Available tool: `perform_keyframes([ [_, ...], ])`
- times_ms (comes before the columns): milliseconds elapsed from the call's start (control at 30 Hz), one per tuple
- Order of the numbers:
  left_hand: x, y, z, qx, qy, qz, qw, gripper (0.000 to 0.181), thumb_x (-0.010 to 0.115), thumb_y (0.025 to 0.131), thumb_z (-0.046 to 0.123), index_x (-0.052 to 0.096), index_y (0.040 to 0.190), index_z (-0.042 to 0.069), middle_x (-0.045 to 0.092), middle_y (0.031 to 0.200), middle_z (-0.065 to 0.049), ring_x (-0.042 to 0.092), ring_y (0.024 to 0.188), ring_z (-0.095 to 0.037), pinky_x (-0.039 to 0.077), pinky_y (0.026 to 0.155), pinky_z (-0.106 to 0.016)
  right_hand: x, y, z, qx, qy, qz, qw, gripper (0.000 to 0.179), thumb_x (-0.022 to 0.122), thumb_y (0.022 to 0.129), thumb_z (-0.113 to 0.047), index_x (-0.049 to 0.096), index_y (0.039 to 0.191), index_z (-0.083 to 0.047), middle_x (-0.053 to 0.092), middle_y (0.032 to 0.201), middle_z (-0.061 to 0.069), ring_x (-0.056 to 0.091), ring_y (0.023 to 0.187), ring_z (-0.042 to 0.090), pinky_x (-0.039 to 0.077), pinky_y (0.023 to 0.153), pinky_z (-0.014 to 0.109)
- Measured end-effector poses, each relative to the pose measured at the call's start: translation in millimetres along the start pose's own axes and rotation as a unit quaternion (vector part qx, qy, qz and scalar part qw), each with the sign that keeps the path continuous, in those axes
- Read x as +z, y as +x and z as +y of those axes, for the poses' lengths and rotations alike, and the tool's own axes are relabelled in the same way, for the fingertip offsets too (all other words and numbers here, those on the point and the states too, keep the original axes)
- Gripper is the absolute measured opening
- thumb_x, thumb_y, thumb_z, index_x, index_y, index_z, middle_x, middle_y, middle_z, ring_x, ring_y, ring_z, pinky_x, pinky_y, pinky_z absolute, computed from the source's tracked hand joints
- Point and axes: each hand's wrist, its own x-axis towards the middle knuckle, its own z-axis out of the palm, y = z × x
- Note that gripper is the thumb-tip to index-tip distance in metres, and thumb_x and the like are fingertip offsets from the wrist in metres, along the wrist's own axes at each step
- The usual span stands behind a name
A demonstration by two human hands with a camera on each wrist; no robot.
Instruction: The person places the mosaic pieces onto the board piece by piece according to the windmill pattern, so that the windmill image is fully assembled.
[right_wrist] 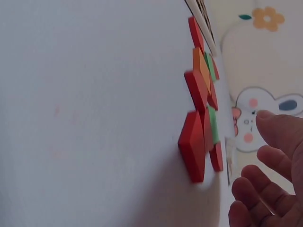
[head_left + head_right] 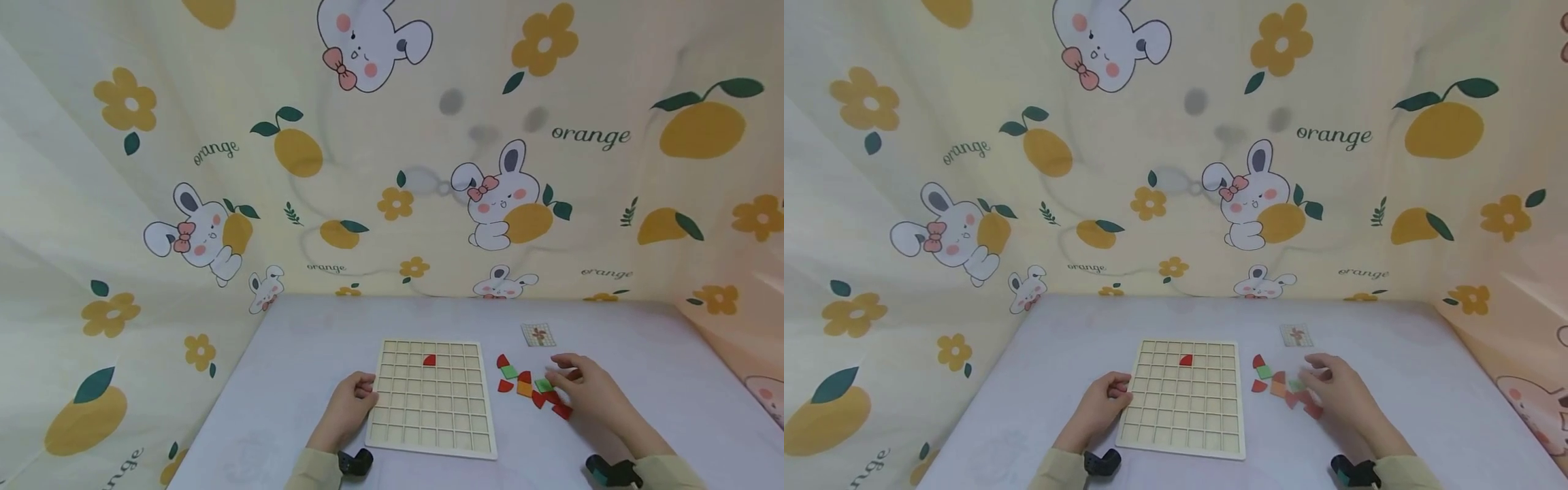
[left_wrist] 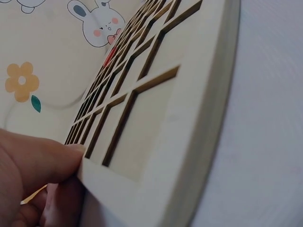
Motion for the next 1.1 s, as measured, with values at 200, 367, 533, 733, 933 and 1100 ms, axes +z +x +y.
perform_keyframes([
  [200, 0.2, 1.6, 0.8, -0.005, 0.001, 0.002, 1.0, 0.033, 0.068, 0.086, 0.007, 0.061, 0.118, 0.005, 0.055, 0.097, -0.003, 0.053, 0.086, -0.017, 0.047, 0.073, -0.029, -3, 4.3, 9, 0.007, 0.008, -0.013, 0.9999, 0.065, 0.064, 0.089, -0.049, 0.051, 0.134, -0.003, 0.055, 0.121, 0.017, 0.053, 0.1, 0.028, 0.05, 0.075, 0.039],
  [367, -1.0, 0.8, 2.6, -0.01, -0.001, 0.001, 1.0, 0.033, 0.068, 0.086, 0.007, 0.061, 0.118, 0.006, 0.055, 0.096, -0.003, 0.053, 0.086, -0.017, 0.047, 0.072, -0.029, 0, 5.0, 16, 0.017, 0.038, -0.033, 0.9986, 0.065, 0.064, 0.089, -0.05, 0.051, 0.135, -0.005, 0.056, 0.119, 0.013, 0.051, 0.1, 0.027, 0.049, 0.079, 0.04],
  [533, -0.9, -0.9, 3.5, -0.018, -0.007, -0.004, 0.9998, 0.033, 0.068, 0.086, 0.007, 0.061, 0.118, 0.005, 0.055, 0.096, -0.004, 0.052, 0.086, -0.018, 0.046, 0.072, -0.029, 3, 6.7, 24, 0.032, 0.046, -0.036, 0.9978, 0.061, 0.064, 0.089, -0.049, 0.054, 0.134, -0.01, 0.054, 0.119, 0.011, 0.048, 0.101, 0.027, 0.046, 0.079, 0.038],
  [733, 0.1, 0.3, 2.0, -0.017, -0.012, 0.003, 0.9998, 0.032, 0.067, 0.086, 0.007, 0.061, 0.117, 0.006, 0.055, 0.096, -0.003, 0.052, 0.086, -0.017, 0.046, 0.072, -0.029, 4, 7.1, 24, 0.02, 0.033, -0.028, 0.9989, 0.054, 0.066, 0.09, -0.043, 0.057, 0.131, -0.008, 0.05, 0.119, 0.015, 0.044, 0.102, 0.03, 0.044, 0.079, 0.041],
  [933, -0.2, 1.5, 2.2, -0.012, -0.014, 0.003, 0.9998, 0.032, 0.067, 0.086, 0.007, 0.062, 0.117, 0.006, 0.056, 0.096, -0.003, 0.053, 0.086, -0.017, 0.047, 0.074, -0.031, 3, 7.4, 21, 0.024, 0.033, -0.031, 0.9987, 0.05, 0.066, 0.091, -0.038, 0.058, 0.13, -0.007, 0.047, 0.119, 0.017, 0.043, 0.103, 0.031, 0.046, 0.077, 0.037],
  [1100, 0.5, 0.4, 2.0, -0.022, -0.012, 0.003, 0.9997, 0.032, 0.068, 0.086, 0.008, 0.061, 0.117, 0.006, 0.056, 0.097, -0.003, 0.052, 0.087, -0.017, 0.047, 0.073, -0.031, 6, 7.2, 22, 0.016, 0.023, -0.027, 0.9992, 0.049, 0.067, 0.09, -0.037, 0.059, 0.127, -0.005, 0.047, 0.117, 0.017, 0.044, 0.101, 0.03, 0.046, 0.076, 0.036],
])
